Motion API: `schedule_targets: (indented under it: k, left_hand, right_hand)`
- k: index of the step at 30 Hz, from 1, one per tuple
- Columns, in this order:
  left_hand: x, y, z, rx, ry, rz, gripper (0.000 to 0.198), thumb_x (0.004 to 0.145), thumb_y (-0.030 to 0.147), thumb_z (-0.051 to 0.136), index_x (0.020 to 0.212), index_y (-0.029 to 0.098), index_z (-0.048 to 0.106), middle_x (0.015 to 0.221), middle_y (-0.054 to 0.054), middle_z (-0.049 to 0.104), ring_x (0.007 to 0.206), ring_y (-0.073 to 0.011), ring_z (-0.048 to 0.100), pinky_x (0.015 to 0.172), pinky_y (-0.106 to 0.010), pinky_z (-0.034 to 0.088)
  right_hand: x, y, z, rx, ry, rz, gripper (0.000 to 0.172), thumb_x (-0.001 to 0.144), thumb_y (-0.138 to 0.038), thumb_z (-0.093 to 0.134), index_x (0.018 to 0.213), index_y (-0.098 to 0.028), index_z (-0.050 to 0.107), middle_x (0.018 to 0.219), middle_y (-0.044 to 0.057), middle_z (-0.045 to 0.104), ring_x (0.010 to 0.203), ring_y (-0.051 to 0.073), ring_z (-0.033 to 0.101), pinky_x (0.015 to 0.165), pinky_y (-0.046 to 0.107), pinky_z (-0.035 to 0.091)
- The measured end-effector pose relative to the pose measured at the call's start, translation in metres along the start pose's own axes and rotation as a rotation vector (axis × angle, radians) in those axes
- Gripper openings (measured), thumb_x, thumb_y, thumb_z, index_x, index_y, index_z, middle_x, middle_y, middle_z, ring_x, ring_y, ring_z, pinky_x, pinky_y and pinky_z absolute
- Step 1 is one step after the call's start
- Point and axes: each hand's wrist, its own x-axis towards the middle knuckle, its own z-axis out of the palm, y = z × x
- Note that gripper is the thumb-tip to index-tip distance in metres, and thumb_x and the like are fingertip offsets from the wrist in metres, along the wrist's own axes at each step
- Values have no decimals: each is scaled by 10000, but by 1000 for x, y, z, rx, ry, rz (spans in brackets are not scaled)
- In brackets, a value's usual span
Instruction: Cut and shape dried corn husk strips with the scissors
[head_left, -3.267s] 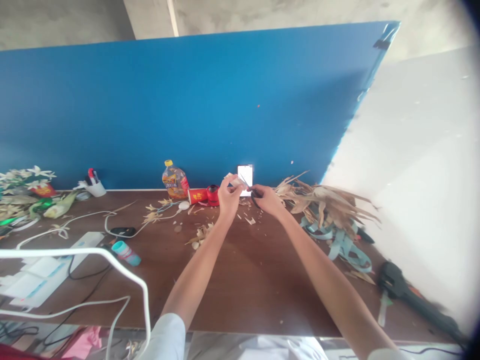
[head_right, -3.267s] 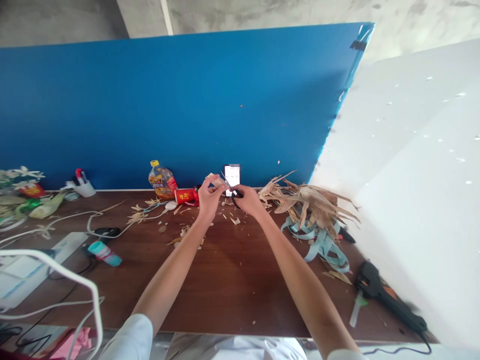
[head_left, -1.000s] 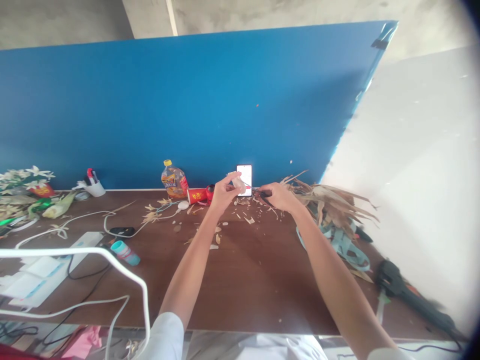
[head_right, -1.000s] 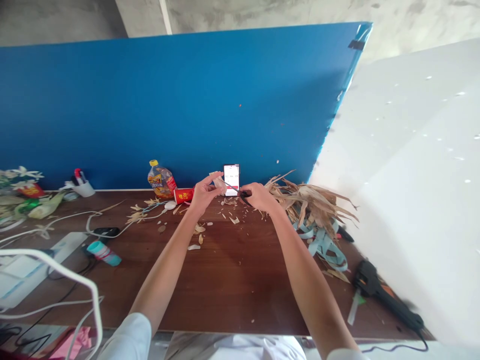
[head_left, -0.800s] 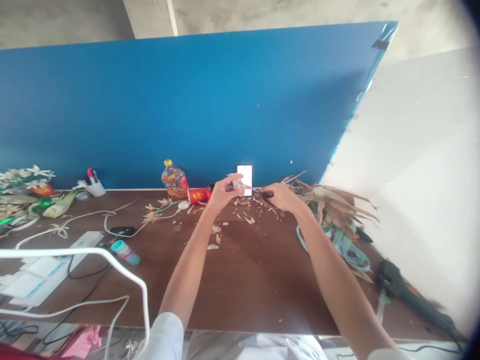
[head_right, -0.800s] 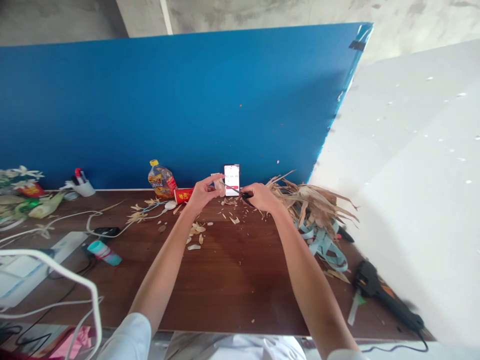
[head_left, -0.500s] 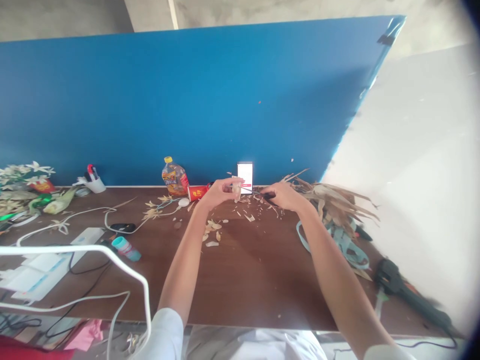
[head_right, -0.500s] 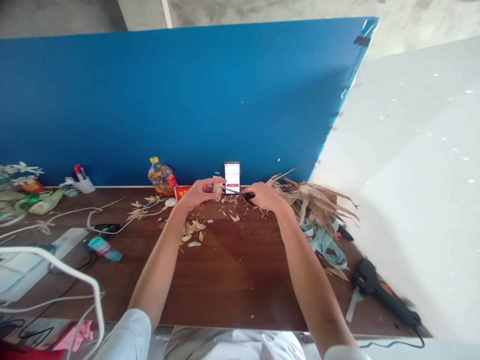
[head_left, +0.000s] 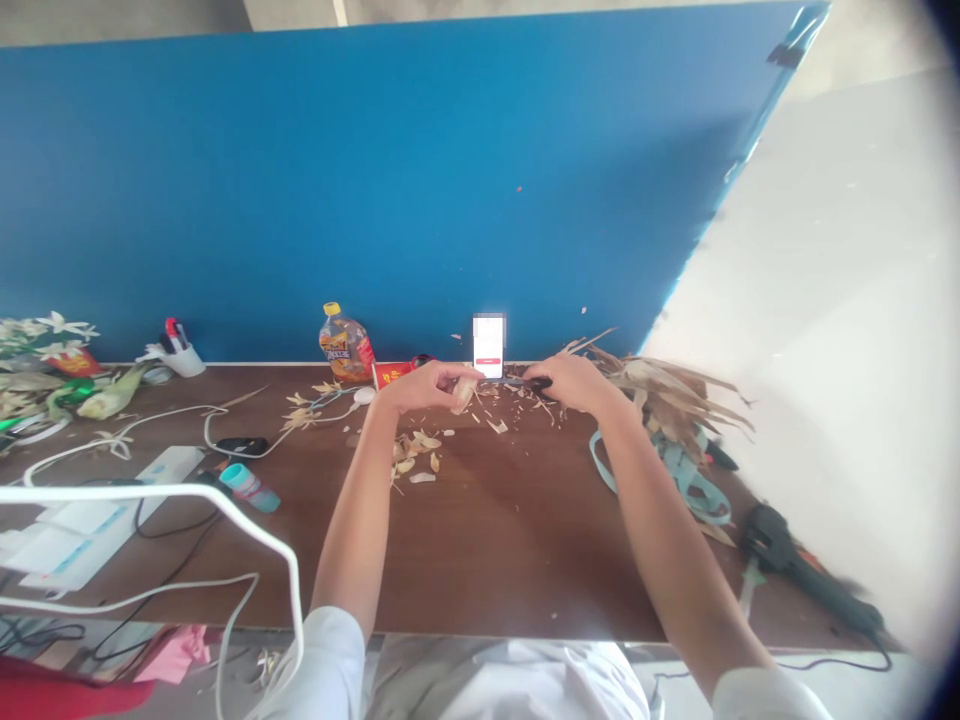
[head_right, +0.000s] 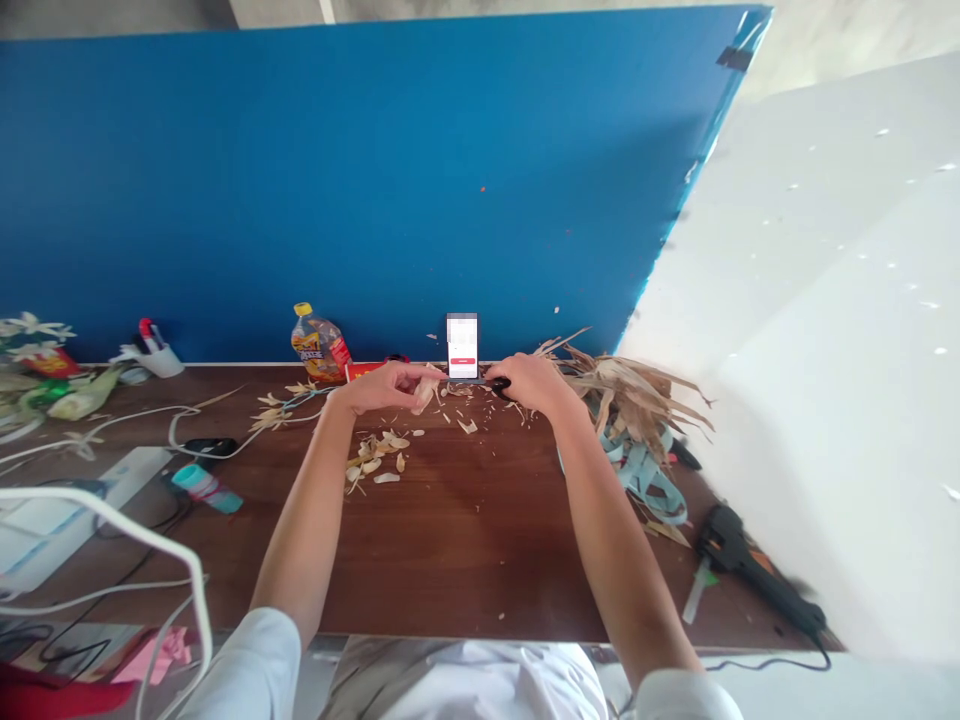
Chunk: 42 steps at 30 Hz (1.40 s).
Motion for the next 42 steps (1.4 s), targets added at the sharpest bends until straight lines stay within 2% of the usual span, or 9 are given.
schedule_targets:
  k: [3, 8, 10, 12, 20, 23, 32, 36, 42]
  left_hand:
    - [2, 0, 0, -18, 141, 25, 582, 668, 196, 685, 1245, 208, 609, 1081, -95, 664, 763, -151, 615, 646, -265, 482]
    - [13, -2, 2, -116, 646, 203, 605, 668, 229, 691, 1264, 218, 589, 1238, -88, 609, 689, -106, 601, 637, -249, 496]
    - [18, -3, 2, -130, 812, 276, 619, 666, 232, 696, 1273, 213, 577, 1269, -91, 593, 711, -112, 616, 653, -250, 508]
    - [22, -3, 3, -116, 896, 322, 627, 667, 231, 696, 1281, 220, 568, 1320, -94, 559, 739, -119, 628, 666, -251, 517]
    - [21, 7, 16, 33, 728, 345, 656, 701, 168, 633, 1338, 265, 510, 1399, -80, 493, 733, -112, 591, 573, -216, 480]
    - [21, 11, 21, 119, 694, 334, 649, 716, 158, 607, 1345, 279, 503, 1407, -71, 482, 759, -126, 586, 599, -237, 492]
    - [23, 18, 29, 267, 698, 309, 646, 750, 158, 574, 1376, 274, 460, 1410, -79, 467, 775, -137, 573, 738, -300, 510]
    - [23, 18, 30, 293, 700, 308, 625, 768, 170, 572, 1375, 269, 460, 1393, -80, 479, 756, -132, 570, 815, -336, 501]
    - [23, 18, 30, 262, 716, 285, 606, 778, 203, 586, 1368, 275, 469, 1378, -78, 495, 751, -133, 565, 778, -326, 506]
  right_hand:
    - [-2, 1, -3, 40, 23, 52, 376, 721, -148, 525, 1016, -279, 719, 888, 28, 719, 697, 188, 599, 571, 262, 333]
    - [-8, -7, -9, 431, -111, -14, 236, 785, -289, 524, 939, -217, 688, 714, 20, 674, 585, 151, 553, 553, 253, 352]
    - [-6, -14, -7, 485, -48, -15, 263, 764, -362, 577, 963, -214, 663, 723, 18, 659, 619, 155, 550, 559, 249, 358]
    - [-3, -21, -4, 502, -9, -25, 312, 746, -400, 605, 998, -221, 647, 761, 16, 653, 645, 153, 545, 569, 248, 358]
    - [4, -30, 1, 518, 29, 3, 339, 728, -453, 610, 976, -224, 648, 686, -13, 575, 597, 132, 477, 546, 243, 317]
    - [2, -31, -1, 502, 45, 16, 338, 734, -468, 598, 954, -217, 651, 675, -11, 567, 585, 129, 469, 537, 241, 303]
    - [3, -39, 1, 381, 149, 38, 314, 748, -335, 566, 1022, -213, 657, 701, 13, 621, 581, 134, 487, 539, 242, 284]
    - [4, -40, 0, 335, 173, 23, 266, 753, -328, 557, 960, -208, 672, 704, 15, 637, 571, 129, 484, 538, 242, 279]
    - [2, -38, -4, 312, 189, 9, 253, 750, -321, 557, 937, -211, 686, 702, 10, 645, 567, 122, 488, 542, 239, 284]
